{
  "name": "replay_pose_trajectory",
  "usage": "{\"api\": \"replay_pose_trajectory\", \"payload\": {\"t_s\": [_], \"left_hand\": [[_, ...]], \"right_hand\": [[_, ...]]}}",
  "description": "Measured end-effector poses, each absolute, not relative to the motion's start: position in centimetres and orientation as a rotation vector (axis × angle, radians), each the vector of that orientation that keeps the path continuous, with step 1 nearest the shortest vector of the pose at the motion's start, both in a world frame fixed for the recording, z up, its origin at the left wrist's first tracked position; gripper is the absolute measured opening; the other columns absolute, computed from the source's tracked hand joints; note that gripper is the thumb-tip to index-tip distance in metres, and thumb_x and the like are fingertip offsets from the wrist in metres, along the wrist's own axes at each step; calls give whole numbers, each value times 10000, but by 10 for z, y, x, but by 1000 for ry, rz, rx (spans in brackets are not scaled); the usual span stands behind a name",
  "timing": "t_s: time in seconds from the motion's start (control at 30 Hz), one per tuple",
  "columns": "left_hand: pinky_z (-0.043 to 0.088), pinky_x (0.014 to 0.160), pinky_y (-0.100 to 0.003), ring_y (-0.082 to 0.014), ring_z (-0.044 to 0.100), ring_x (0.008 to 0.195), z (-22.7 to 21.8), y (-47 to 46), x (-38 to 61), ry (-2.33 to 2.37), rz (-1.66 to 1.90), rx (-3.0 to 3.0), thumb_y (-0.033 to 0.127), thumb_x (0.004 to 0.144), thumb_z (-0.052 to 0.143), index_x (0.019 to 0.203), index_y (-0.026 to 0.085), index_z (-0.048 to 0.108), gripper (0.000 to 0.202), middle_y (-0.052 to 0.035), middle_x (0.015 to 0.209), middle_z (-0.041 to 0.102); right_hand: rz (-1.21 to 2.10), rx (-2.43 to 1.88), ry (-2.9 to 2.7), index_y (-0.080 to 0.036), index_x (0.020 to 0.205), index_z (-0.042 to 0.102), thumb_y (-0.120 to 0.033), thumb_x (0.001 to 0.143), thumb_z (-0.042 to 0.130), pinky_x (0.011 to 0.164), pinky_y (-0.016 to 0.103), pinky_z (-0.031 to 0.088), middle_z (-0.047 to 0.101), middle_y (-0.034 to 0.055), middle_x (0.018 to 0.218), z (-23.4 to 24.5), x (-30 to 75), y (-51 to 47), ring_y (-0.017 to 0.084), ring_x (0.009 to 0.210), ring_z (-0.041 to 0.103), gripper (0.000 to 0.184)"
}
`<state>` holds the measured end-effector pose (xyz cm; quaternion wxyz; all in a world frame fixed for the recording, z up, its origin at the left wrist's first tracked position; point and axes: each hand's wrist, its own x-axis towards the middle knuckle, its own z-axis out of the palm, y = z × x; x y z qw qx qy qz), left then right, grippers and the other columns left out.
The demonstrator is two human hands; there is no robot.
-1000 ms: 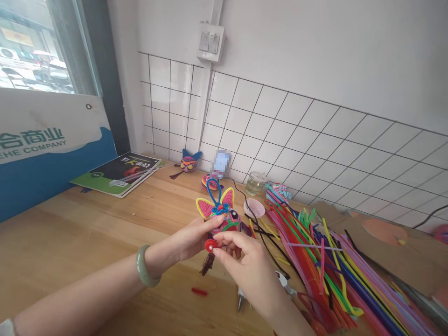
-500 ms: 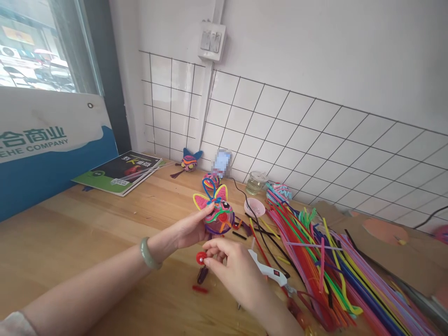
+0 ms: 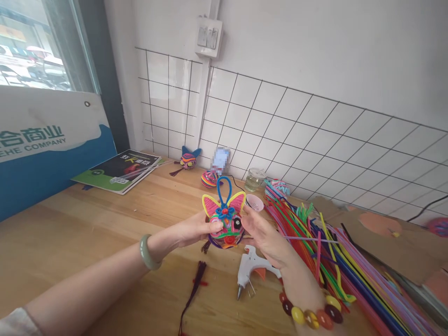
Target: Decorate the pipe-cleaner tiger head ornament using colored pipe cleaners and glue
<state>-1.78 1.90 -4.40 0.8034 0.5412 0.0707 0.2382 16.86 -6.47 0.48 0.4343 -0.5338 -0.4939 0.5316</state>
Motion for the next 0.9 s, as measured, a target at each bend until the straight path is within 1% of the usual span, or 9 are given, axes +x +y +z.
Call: {"api": "replay_pose_trajectory", "payload": {"t_s": [0.13, 0.27, 0.4, 0.47, 0.57, 0.63, 0.7, 0.83, 0.9], "left_hand": [[464, 919, -383, -264, 629, 1062, -38, 12, -15, 139, 552, 1303, 505, 749, 716, 1365, 170, 464, 746, -160, 1170, 661], [451, 944, -392, -261, 608, 1085, -32, 4, -15, 183, 619, 1321, 486, 755, 718, 1369, 181, 445, 738, -160, 1231, 622], [453, 924, -454, -266, 597, 1106, -23, 2, -21, 326, 585, 1239, 533, 794, 655, 1495, 290, 129, 909, -154, 1308, 553], [434, 940, -475, -283, 576, 1129, -18, 1, -28, 508, 616, 1324, 587, 798, 612, 1511, 246, 16, 991, -182, 1275, 553], [423, 943, -477, -325, 507, 1174, -17, -8, -45, 807, 780, 1682, 604, 696, 701, 1461, 169, 237, 994, -224, 1295, 489], [379, 984, -496, -328, 492, 1154, -21, -25, -59, 836, 913, 2041, 583, 666, 736, 1318, 184, 453, 815, -192, 1264, 510], [345, 994, -516, -347, 472, 1146, -28, -48, -73, 709, 906, 2397, 565, 650, 758, 1134, 205, 586, 627, -160, 1192, 551], [232, 1036, -545, -396, 366, 1260, -51, -89, -94, 339, 626, 2767, 471, 750, 712, 937, 210, 652, 327, -145, 1243, 560], [177, 1053, -561, -418, 318, 1302, -64, -97, -100, 349, 561, 2758, 436, 739, 719, 738, 204, 639, 245, -119, 1274, 548]], "right_hand": [[1496, -1194, -1175, -226, 1173, 590, -508, 718, 760, 850, 373, 530, 689, 86, 1155, 5, 160, -64, 241, 1050, 652, 561], [1480, -1176, -1083, -194, 1078, 626, -408, 671, 815, 879, 389, 521, 721, 82, 1087, 5, 155, -65, 251, 1025, 669, 498], [1424, -1164, -1012, -224, 1094, 626, -419, 749, 740, 806, 380, 549, 740, 54, 1050, 7, 156, -65, 246, 969, 693, 412], [1393, -1168, -969, -217, 1039, 648, -431, 769, 710, 786, 384, 555, 754, 54, 999, 8, 161, -64, 253, 947, 700, 350], [1330, -1170, -912, -222, 962, 666, -481, 775, 674, 773, 395, 561, 763, 51, 957, 13, 174, -61, 262, 932, 703, 320], [1275, -1149, -886, -259, 970, 659, -515, 780, 650, 784, 402, 560, 760, 21, 993, 17, 184, -60, 257, 966, 694, 319], [1228, -1125, -876, -283, 987, 655, -530, 781, 642, 807, 411, 554, 754, 6, 1030, 22, 191, -61, 256, 1012, 679, 322], [1156, -1060, -873, -288, 1023, 668, -515, 787, 650, 847, 419, 544, 747, 14, 1070, 26, 200, -65, 264, 1083, 651, 328], [1143, -1053, -891, -288, 1023, 675, -513, 794, 644, 852, 417, 545, 740, 13, 1092, 26, 202, -66, 266, 1116, 636, 323]]}}
